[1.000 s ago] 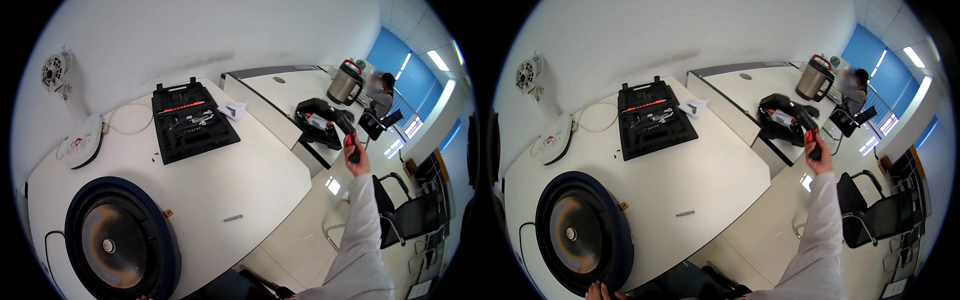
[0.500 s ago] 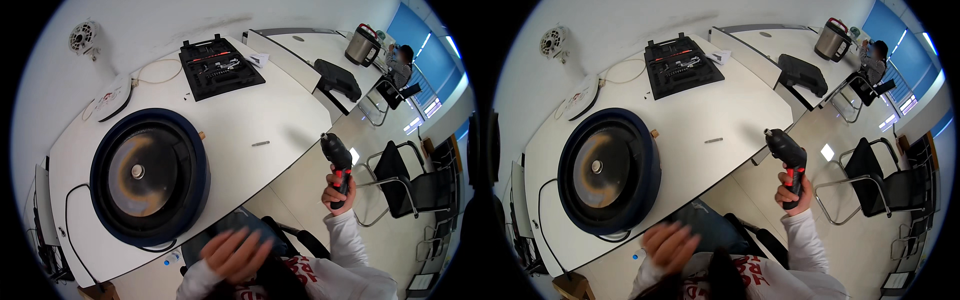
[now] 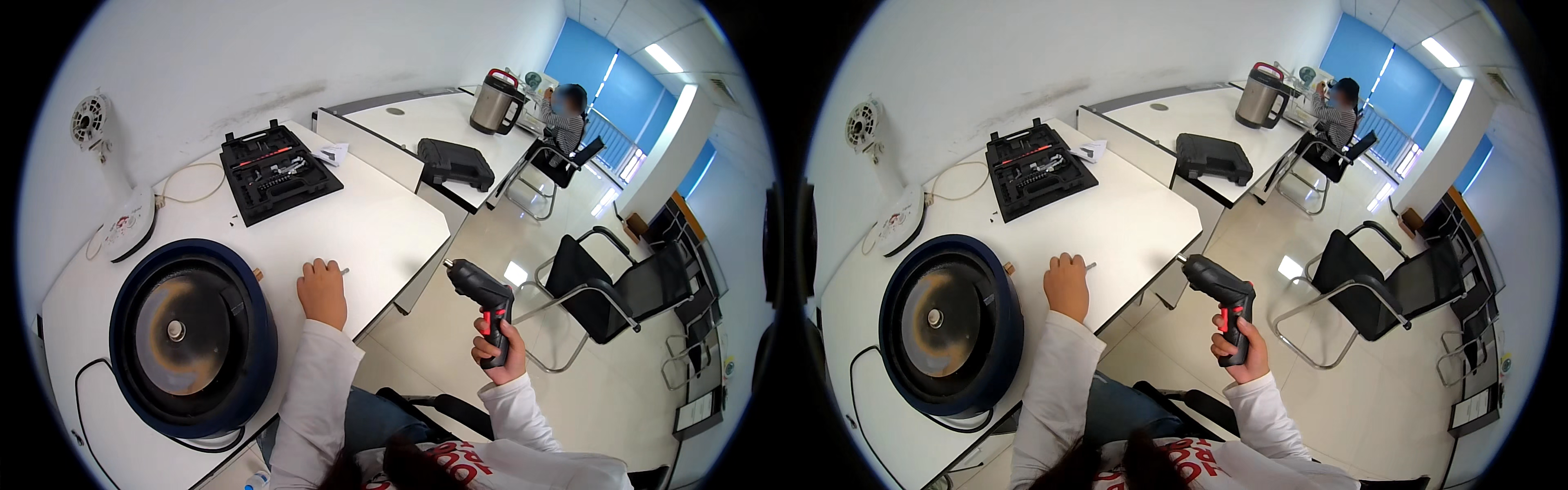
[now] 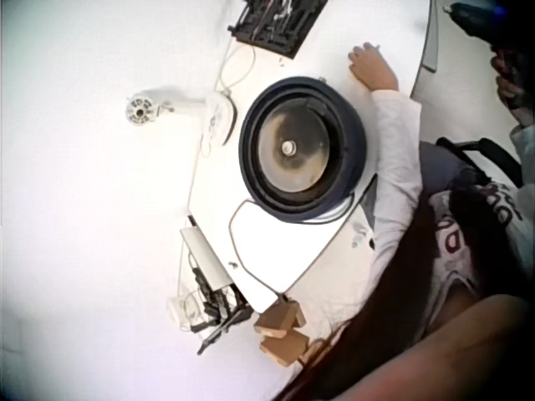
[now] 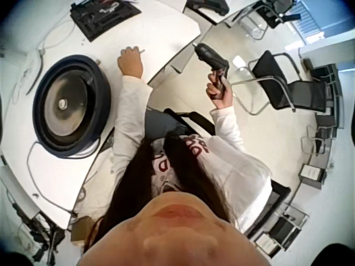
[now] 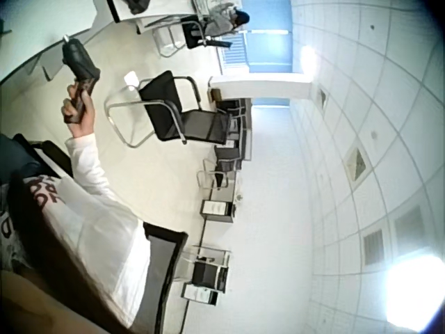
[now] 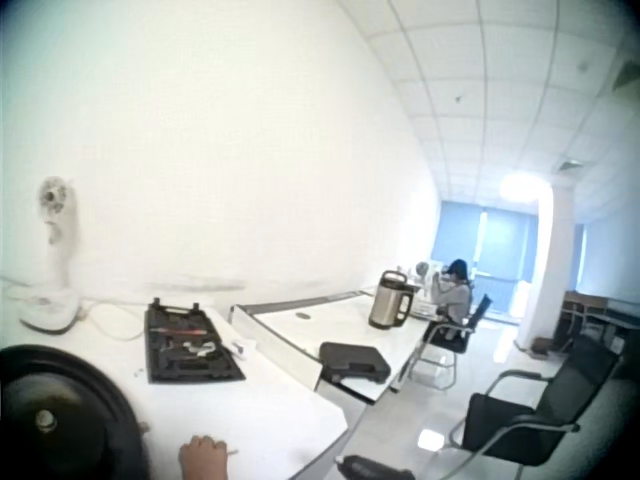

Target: The person uses a cordless electric screwdriver to fasten screws into the base of a blue electric hot plate and then into the motor housing of a white desk fan. The person handles screws and positions the appliances on the table while working.

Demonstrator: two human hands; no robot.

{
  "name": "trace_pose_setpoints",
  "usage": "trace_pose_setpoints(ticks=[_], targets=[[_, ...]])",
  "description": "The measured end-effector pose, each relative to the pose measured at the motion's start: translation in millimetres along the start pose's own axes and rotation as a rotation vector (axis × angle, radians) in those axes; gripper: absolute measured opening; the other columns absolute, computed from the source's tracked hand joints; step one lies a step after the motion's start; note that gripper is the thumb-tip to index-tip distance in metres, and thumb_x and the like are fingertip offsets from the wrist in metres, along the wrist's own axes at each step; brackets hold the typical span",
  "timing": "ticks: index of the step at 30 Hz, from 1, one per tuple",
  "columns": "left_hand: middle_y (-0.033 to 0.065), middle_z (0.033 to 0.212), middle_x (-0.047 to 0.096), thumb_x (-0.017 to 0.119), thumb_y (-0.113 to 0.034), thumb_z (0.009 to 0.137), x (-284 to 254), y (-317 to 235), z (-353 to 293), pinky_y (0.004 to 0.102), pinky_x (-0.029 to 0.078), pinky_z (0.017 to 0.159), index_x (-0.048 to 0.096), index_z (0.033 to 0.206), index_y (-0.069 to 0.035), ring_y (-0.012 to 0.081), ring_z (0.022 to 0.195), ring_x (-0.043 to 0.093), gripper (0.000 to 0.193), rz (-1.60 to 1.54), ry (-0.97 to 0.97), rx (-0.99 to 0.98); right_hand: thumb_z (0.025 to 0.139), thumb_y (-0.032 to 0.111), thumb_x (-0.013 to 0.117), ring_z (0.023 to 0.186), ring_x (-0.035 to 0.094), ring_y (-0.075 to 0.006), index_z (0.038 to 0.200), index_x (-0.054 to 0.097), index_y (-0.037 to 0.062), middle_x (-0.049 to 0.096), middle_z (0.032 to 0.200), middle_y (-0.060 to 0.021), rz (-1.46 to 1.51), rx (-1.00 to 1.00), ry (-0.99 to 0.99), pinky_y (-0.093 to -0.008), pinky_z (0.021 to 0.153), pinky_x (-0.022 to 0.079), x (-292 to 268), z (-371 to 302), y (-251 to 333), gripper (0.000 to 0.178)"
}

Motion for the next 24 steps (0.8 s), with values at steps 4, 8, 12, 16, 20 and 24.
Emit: trace_pose_setpoints(ticks=[4, 8, 12, 16, 20, 24], targets=[[0.0105, 0.087, 0.063, 0.058, -0.003, 0.085, -37, -6, -23, 0.0303, 0.048, 0.065, 0.058, 0.094, -0.004, 0.0246, 0.082, 0.062, 0.009, -0.831, -0.256, -0.002, 0.086, 0.024, 0.057, 0.048, 0.039, -0.008, 0.121, 0.041, 0.0038, 0.051, 0.094, -0.0093, -0.196, -0.048, 0.059, -0.0211, 0.048, 0.033, 13, -2, 11, 0.044], [0.0098, 0.086, 0.065, 0.057, 0.001, 0.086, -119, -17, -65, 0.0249, 0.05, 0.062, 0.059, 0.097, -0.001, 0.0157, 0.077, 0.065, 0.012, -1.196, -0.104, -0.154, 0.078, 0.023, 0.064, 0.041, 0.04, -0.0102, 0.12, 0.043, -0.0033, 0.057, 0.083, -0.0183, -0.541, -0.133, 0.044, -0.0215, 0.039, 0.032, 45, -7, 21, 0.054], [0.0079, 0.085, 0.065, 0.061, 0.005, 0.081, -132, -17, -75, 0.0227, 0.047, 0.065, 0.063, 0.093, 0.0, 0.0132, 0.078, 0.063, 0.013, -1.274, -0.165, -0.051, 0.076, 0.021, 0.063, 0.039, 0.039, -0.0104, 0.121, 0.042, -0.0061, 0.055, 0.082, -0.0219, -0.531, -0.068, 0.096, -0.0201, 0.035, 0.031, 60, -10, 17, 0.056], [0.0079, 0.087, 0.067, 0.062, 0.004, 0.081, -136, -15, -81, 0.0231, 0.047, 0.067, 0.065, 0.093, -0.001, 0.0124, 0.078, 0.063, 0.013, -1.3, -0.15, -0.077, 0.077, 0.023, 0.059, 0.034, 0.038, -0.0086, 0.121, 0.04, -0.0093, 0.053, 0.08, -0.0195, -0.458, -0.064, 0.159, -0.019, 0.031, 0.031, 56, -14, 8, 0.057], [0.0083, 0.087, 0.068, 0.063, 0.004, 0.08, -140, -15, -85, 0.0231, 0.046, 0.069, 0.066, 0.092, -0.002, 0.0127, 0.077, 0.062, 0.013, -1.368, -0.119, -0.052, 0.077, 0.022, 0.058, 0.033, 0.037, -0.0086, 0.122, 0.039, -0.0096, 0.052, 0.079, -0.0201, -0.468, -0.038, 0.191, -0.0183, 0.031, 0.032, 58, -15, 3, 0.058], [0.0075, 0.084, 0.068, 0.066, 0.0, 0.08, -141, -14, -89, 0.0248, 0.047, 0.065, 0.067, 0.092, -0.004, 0.0142, 0.074, 0.062, 0.013, -1.292, -0.162, 0.006, 0.077, 0.022, 0.058, 0.033, 0.036, -0.0086, 0.12, 0.04, -0.0103, 0.052, 0.078, -0.0203, -0.43, -0.003, 0.206, -0.0186, 0.03, 0.031, 56, -18, -4, 0.057]])
Point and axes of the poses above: each hand's wrist, its own z-axis towards the middle knuckle, its own x-axis out of the palm, y = z × x, the point moved 2 cm from there along z, towards the middle knuckle
